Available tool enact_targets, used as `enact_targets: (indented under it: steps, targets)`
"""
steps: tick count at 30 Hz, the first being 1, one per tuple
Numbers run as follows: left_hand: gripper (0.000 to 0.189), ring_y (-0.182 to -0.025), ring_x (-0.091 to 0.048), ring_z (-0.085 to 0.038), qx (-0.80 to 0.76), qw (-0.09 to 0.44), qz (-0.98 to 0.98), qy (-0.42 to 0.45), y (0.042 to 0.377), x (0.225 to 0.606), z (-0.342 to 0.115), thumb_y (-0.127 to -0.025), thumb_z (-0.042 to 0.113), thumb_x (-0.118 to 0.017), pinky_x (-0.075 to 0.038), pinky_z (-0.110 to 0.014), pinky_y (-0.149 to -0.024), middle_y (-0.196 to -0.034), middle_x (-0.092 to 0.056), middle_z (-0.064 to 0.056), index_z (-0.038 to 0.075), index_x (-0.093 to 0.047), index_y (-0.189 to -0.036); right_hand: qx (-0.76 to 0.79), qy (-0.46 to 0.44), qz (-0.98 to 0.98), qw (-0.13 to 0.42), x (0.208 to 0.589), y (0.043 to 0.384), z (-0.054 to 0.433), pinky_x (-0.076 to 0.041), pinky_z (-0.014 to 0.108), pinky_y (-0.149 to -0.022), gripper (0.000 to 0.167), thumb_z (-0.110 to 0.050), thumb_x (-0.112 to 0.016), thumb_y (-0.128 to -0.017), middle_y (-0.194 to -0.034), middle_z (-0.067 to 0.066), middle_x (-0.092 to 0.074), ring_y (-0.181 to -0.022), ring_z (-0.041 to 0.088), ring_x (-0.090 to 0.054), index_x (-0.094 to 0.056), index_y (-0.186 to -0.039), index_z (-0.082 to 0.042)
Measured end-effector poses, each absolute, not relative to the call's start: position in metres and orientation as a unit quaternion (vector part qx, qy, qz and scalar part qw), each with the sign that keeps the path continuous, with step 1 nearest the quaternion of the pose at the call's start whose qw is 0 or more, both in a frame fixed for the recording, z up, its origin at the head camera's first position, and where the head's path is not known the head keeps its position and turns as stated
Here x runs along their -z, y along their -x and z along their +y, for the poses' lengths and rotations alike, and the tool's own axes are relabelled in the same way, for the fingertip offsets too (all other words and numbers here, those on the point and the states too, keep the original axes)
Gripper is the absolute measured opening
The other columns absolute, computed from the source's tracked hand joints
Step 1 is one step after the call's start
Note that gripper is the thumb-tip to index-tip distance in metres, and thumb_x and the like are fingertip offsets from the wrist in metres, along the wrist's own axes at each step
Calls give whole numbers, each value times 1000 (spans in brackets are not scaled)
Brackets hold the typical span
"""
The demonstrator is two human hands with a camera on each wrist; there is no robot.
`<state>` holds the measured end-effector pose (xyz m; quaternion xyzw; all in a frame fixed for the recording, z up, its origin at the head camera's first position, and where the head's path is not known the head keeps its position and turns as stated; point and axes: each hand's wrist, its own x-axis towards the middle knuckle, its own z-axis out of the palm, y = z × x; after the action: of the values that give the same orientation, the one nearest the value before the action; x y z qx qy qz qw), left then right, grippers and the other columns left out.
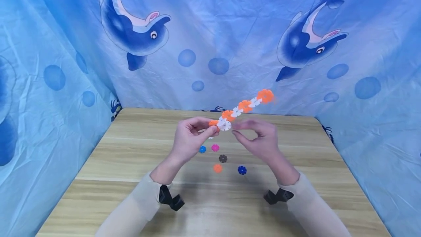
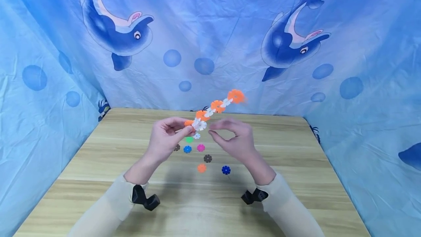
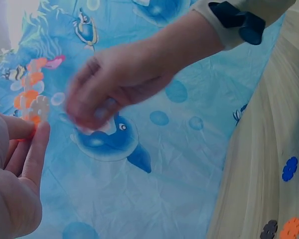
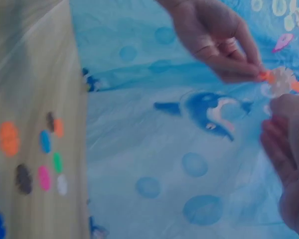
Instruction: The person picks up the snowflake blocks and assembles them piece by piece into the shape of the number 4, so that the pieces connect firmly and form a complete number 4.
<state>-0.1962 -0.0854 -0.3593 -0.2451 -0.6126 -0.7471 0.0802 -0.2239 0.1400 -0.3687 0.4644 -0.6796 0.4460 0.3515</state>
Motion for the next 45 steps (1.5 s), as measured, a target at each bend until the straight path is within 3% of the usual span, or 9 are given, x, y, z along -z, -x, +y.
enact_targets:
  steps: [2, 7, 9, 13, 20, 28, 36, 45]
  targets:
    - [20, -79, -71, -30, 750, 83, -611, 242, 197, 359, -87, -84, 3, -74, -58, -44, -76, -94, -71, -16, -5, -69, -101, -419, -458, -725, 297, 381, 225, 143, -57, 22, -74, 18, -1, -78, -74, -87, 1, -73, -79, 13, -69, -75, -90, -9]
    - [21, -79, -71, -29, 751, 88, -609, 242, 196, 358, -91, -84, 2, -73, -58, -45, -77, -94, -71, -16, -6, -68, -102, -341, -433, -828, 100, 418, 220, 141, -57, 22, -73, 17, -14, -74, -84, -92, -12, -69, -82, 0, -63, -74, -99, -22]
    - [21, -79, -71, -29, 751, 89, -608, 243, 195, 357, -91, -84, 2, -73, -58, -45, -77, -94, -71, -16, -7, -68, -102, -318, -415, -852, 34, 429, 217, 138, -57, 24, -74, 19, -16, -73, -86, -94, -13, -68, -85, 1, -63, -72, -102, -26]
    - [21, -80, -71, -28, 752, 89, -606, 244, 193, 355, -91, -84, 2, -73, -58, -45, -77, -95, -70, -16, -6, -68, -103, -271, -401, -874, -41, 449, 215, 131, -56, 29, -82, 20, -17, -72, -87, -100, -11, -68, -93, 10, -64, -72, -106, -22]
    - [22, -82, -71, -29, 751, 89, -609, 239, 193, 359, -93, -83, 4, -74, -58, -45, -78, -96, -70, -16, -5, -69, -103, -222, -414, -881, -48, 475, 213, 126, -54, 31, -88, 23, -15, -70, -87, -105, -6, -69, -99, 12, -63, -71, -110, -16]
    - [21, -81, -71, -30, 753, 91, -603, 247, 195, 364, -92, -83, 3, -74, -58, -46, -77, -96, -70, -18, -5, -69, -102, -184, -448, -875, -19, 493, 213, 122, -53, 27, -88, 19, -10, -73, -83, -94, -5, -68, -92, 7, -61, -73, -101, -13]
    - [21, -81, -71, -30, 753, 90, -602, 251, 194, 363, -92, -84, 3, -73, -58, -46, -76, -96, -70, -17, -5, -69, -102, -187, -446, -875, -11, 499, 210, 118, -44, 14, -62, 21, -16, -77, -80, -86, -5, -60, -73, 5, -46, -73, -100, -13]
    - [21, -82, -71, -29, 753, 87, -604, 246, 193, 362, -93, -84, 2, -73, -58, -45, -77, -96, -70, -16, -6, -68, -103, -194, -431, -881, -24, 503, 212, 118, -46, 15, -66, 13, -16, -76, -80, -92, -4, -58, -79, 7, -50, -72, -93, -15]
